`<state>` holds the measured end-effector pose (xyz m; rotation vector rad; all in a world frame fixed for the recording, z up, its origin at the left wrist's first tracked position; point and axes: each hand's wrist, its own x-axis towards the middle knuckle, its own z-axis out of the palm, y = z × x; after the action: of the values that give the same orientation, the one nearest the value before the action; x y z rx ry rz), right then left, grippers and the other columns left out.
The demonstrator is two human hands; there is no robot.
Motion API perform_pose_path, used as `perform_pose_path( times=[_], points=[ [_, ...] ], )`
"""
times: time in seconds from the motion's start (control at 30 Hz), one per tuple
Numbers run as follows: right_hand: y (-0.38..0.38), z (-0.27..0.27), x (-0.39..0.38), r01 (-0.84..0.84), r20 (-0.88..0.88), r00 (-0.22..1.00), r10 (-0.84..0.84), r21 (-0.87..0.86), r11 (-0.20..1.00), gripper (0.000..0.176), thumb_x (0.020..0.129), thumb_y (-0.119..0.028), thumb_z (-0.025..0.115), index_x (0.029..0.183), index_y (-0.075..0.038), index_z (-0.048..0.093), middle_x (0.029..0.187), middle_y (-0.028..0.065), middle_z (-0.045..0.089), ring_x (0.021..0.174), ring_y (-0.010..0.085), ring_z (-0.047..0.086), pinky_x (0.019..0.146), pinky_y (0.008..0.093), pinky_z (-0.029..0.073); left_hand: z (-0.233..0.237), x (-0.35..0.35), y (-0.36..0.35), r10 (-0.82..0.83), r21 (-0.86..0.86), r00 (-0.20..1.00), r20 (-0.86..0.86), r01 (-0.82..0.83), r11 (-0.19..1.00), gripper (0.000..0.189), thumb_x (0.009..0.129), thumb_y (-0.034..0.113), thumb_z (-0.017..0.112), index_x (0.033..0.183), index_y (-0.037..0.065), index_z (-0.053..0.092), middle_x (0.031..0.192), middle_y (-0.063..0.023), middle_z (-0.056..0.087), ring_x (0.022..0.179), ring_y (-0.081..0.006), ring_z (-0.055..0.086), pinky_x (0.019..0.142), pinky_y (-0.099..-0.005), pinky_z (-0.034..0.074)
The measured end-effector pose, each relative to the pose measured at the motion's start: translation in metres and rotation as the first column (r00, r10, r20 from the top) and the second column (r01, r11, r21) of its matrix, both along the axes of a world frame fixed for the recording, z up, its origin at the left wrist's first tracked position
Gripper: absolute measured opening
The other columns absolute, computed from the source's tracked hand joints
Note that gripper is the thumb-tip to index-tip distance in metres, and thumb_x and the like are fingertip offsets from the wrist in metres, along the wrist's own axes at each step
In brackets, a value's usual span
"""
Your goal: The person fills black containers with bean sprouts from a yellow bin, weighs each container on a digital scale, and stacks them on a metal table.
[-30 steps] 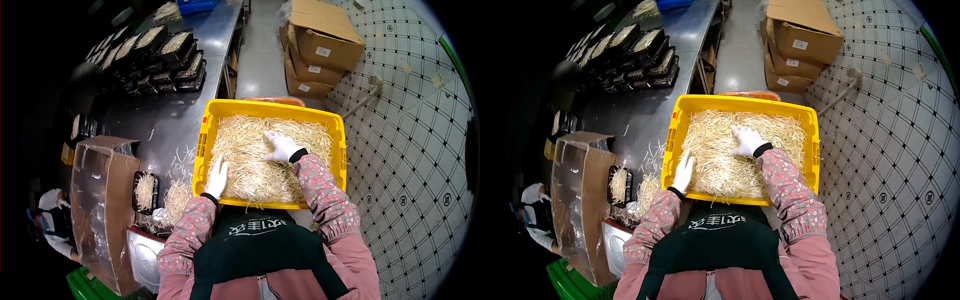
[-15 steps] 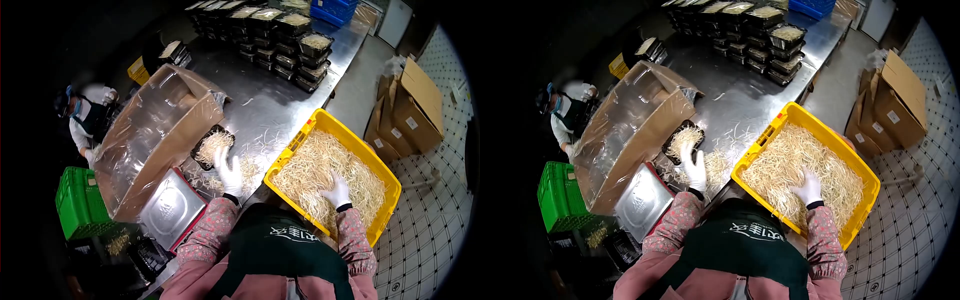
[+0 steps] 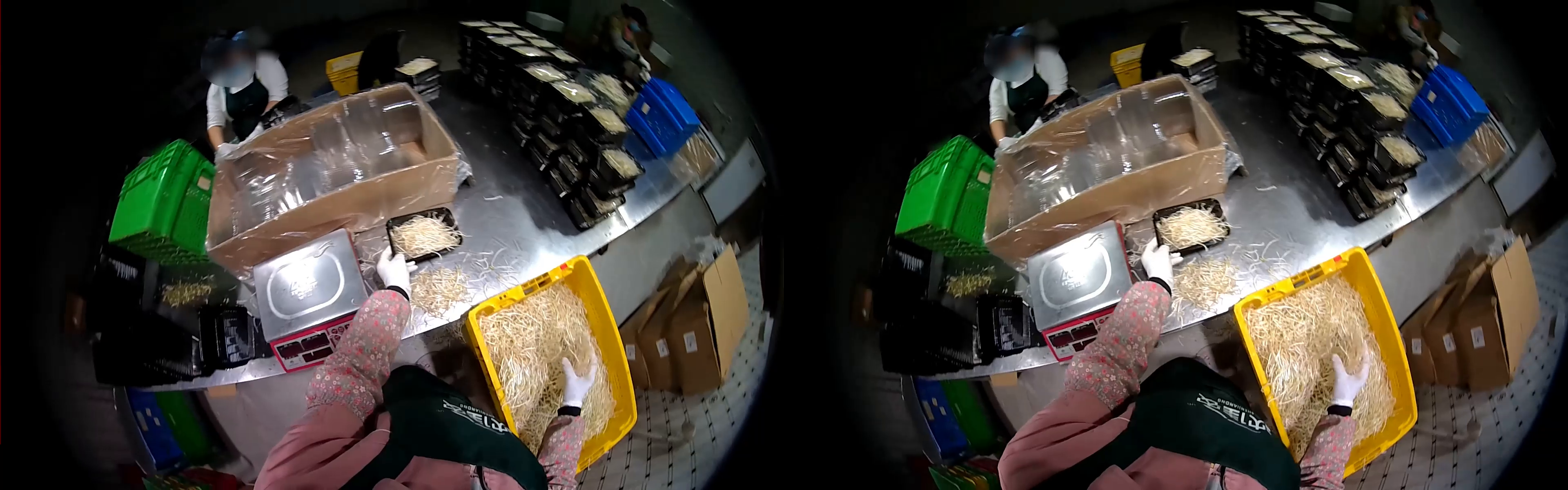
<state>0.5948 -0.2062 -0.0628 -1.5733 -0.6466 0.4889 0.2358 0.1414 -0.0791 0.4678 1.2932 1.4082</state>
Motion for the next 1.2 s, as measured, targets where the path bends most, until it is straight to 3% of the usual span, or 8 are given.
perform_pose_path(
  times=[0.07,0.13,0.47,0.7,0.87,1.0,1.1,1.2],
  points=[
    [0.009,0.003,-0.008,-0.116,-0.03,0.992,0.119,0.071,0.991,0.08,0.071,0.003,0.078,0.142,0.001,0.041,0.142,0.0149,0.048,0.127,0.0259,0.049,0.109,0.0394,0.038,0.013,-0.007,-0.019,-0.033,0.029,0.998,0.054,0.031,0.999,0.034,0.092,-0.004,0.047,0.124,-0.002,0.055,0.1,-0.0119,0.065,0.058,-0.0219,0.064,0.05,-0.0317,0.059],
    [0.001,-0.011,0.004,-0.024,0.56,0.711,0.425,-0.585,0.811,0.079,0.067,-0.005,0.083,0.137,0.003,0.047,0.133,0.0188,0.056,0.12,0.0272,0.055,0.103,0.04,0.043,0.044,-0.022,-0.048,-0.048,0.092,0.995,0.082,0.04,0.995,0.034,0.092,-0.003,0.048,0.125,-0.002,0.056,0.1,-0.0107,0.065,0.061,-0.0218,0.065,0.053,-0.0315,0.059],
    [0.108,0.049,0.008,-0.339,0.116,0.926,0.36,-0.169,0.925,0.057,0.077,0.002,0.076,0.129,0.006,0.052,0.118,0.0122,0.064,0.106,0.0184,0.061,0.095,0.0311,0.047,0.089,-0.242,-0.119,0.137,0.17,0.985,-0.107,-0.118,0.978,0.025,0.092,-0.001,0.048,0.113,-0.005,0.059,0.097,-0.0146,0.067,0.062,-0.0221,0.067,0.054,-0.0295,0.06],
    [0.271,0.171,-0.212,-0.872,0.206,0.48,0.853,0.007,0.489,0.062,0.075,-0.006,0.082,0.129,0.001,0.055,0.119,0.0112,0.065,0.107,0.0173,0.062,0.094,0.0308,0.05,0.052,-0.289,-0.109,0.088,0.173,0.838,-0.538,0.008,0.985,0.046,0.102,0.028,0.052,0.139,0.0,0.049,0.121,-0.0041,0.063,0.092,-0.0043,0.059,0.064,-0.0187,0.05],
    [0.34,0.186,-0.381,-0.911,0.8,-0.074,0.595,-0.297,0.286,0.068,0.075,-0.034,0.079,0.132,-0.008,0.053,0.103,0.0152,0.065,0.1,0.0323,0.062,0.088,0.0416,0.05,0.078,-0.273,-0.094,0.167,0.309,0.946,-0.279,-0.076,0.948,0.06,0.106,0.041,0.036,0.15,0.002,0.029,0.154,-0.0164,0.034,0.144,-0.0244,0.031,0.114,-0.0371,0.026],
    [0.354,0.116,-0.47,-0.75,0.739,-0.429,0.519,-0.612,0.251,0.071,0.075,-0.045,0.073,0.128,-0.004,0.05,0.103,0.0136,0.06,0.102,0.0296,0.057,0.086,0.0421,0.045,0.086,-0.251,-0.075,0.198,0.345,0.639,-0.743,0.113,0.932,0.055,0.102,0.032,0.045,0.145,-0.001,0.038,0.148,-0.0201,0.041,0.137,-0.0327,0.039,0.113,-0.0399,0.029],
    [0.342,0.096,-0.489,-0.666,0.699,-0.401,0.592,-0.666,0.335,0.057,0.074,-0.031,0.067,0.121,-0.002,0.055,0.11,0.0145,0.058,0.106,0.0316,0.055,0.09,0.0432,0.044,0.078,-0.256,-0.068,0.209,0.234,0.115,-0.971,0.306,0.923,0.051,0.096,0.027,0.05,0.138,-0.001,0.048,0.143,-0.02,0.048,0.131,-0.0379,0.044,0.111,-0.0456,0.031],
    [0.347,0.089,-0.484,-0.695,0.719,-0.369,0.589,-0.634,0.339,0.059,0.071,-0.033,0.069,0.118,-0.001,0.056,0.114,0.0163,0.057,0.109,0.0327,0.055,0.093,0.0435,0.043,0.077,-0.258,-0.067,0.123,0.092,-0.071,-0.99,0.343,0.935,0.048,0.095,0.028,0.049,0.135,0.0,0.053,0.141,-0.0167,0.051,0.131,-0.0344,0.045,0.11,-0.0471,0.031]
  ],
)
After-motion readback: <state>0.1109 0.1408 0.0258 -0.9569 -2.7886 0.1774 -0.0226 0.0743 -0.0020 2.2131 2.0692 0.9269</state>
